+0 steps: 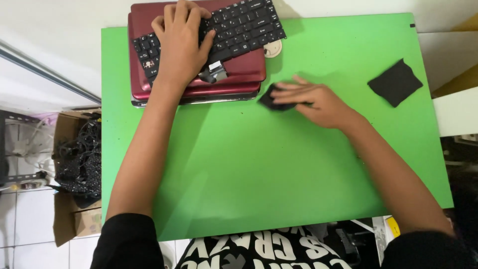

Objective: Repairing laptop components by disassembling the chassis and handling the keyboard.

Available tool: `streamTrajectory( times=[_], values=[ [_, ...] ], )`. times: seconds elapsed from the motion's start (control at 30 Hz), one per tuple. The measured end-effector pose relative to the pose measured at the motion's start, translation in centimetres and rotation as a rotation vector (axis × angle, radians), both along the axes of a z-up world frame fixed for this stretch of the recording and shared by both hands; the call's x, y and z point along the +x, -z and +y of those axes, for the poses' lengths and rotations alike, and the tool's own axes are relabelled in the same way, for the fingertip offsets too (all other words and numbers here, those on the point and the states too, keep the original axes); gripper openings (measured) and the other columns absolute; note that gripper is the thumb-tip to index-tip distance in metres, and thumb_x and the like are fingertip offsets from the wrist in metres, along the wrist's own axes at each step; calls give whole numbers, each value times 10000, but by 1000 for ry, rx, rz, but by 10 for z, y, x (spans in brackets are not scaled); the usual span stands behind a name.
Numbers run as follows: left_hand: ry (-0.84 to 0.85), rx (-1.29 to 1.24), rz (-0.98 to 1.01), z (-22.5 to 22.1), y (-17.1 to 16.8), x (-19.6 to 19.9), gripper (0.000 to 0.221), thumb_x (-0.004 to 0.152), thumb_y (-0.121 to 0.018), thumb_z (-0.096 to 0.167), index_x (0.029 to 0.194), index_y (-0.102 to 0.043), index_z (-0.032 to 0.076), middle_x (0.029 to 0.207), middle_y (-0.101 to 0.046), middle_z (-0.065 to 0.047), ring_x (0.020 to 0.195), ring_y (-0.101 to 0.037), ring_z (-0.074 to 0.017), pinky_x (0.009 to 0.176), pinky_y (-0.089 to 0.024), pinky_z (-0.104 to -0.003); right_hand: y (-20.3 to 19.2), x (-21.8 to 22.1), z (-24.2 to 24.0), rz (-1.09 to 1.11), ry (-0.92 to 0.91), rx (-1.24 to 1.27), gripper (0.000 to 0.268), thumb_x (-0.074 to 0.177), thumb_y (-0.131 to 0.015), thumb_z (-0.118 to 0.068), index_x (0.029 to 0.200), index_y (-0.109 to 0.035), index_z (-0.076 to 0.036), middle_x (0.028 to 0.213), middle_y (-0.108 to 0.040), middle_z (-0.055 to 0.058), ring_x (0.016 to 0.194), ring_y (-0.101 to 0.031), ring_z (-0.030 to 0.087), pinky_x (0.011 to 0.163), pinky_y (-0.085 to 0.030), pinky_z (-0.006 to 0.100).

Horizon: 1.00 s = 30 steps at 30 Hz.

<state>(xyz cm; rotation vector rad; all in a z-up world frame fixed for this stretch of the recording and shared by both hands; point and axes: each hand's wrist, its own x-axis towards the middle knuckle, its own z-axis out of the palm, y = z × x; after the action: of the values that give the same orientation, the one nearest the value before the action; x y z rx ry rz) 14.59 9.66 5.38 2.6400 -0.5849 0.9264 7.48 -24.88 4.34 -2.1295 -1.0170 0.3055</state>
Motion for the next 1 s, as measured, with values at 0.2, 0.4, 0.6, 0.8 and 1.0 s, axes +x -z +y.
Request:
streamTrajectory(
  times=[0.2,0.4,0.6,0.8,1.0],
  values=[
    [41,-20,-86,-17,-8,-8,368,828,-779,-91,1113,-632,89,1209,-594,-90,1117,-468,-330,883,-305,-487,24,7,-23,-502,662,-268,631,866,-582,200,1471,-569,23,1465,-556,285,1432,-386,476,1210,-335,553],
    [169,-17,-21,-34,-36,-33,462,778,-525,-174,1163,-631,58,1215,-555,-140,1086,-465,-361,809,-337,-481,53,-70,32,-508,287,-297,606,876,-592,-121,1477,-519,-86,1625,-404,170,1148,-477,403,992,-334,536],
    [334,-59,108,-40,-90,-80,381,874,-536,-144,1200,-600,45,1190,-566,-143,1076,-487,-343,812,-281,-444,25,-53,-16,-486,597,135,373,863,-484,216,1053,-733,12,1304,-722,158,1245,-658,333,1070,-474,436],
    [434,35,175,-57,-104,-112,226,987,-570,-11,1207,-620,7,1204,-553,-110,1008,-530,-320,787,-390,-475,74,16,-52,-699,618,-59,575,763,-506,150,1277,-740,46,1231,-744,257,1042,-708,427,927,-495,472],
    [427,124,221,-59,-93,-121,257,988,-531,32,1235,-598,14,1217,-553,-126,997,-516,-340,700,-448,-493,52,-121,85,-143,-1,112,621,955,-395,150,1492,-524,-133,1382,-654,150,1146,-565,380,1021,-484,457]
  ],
)
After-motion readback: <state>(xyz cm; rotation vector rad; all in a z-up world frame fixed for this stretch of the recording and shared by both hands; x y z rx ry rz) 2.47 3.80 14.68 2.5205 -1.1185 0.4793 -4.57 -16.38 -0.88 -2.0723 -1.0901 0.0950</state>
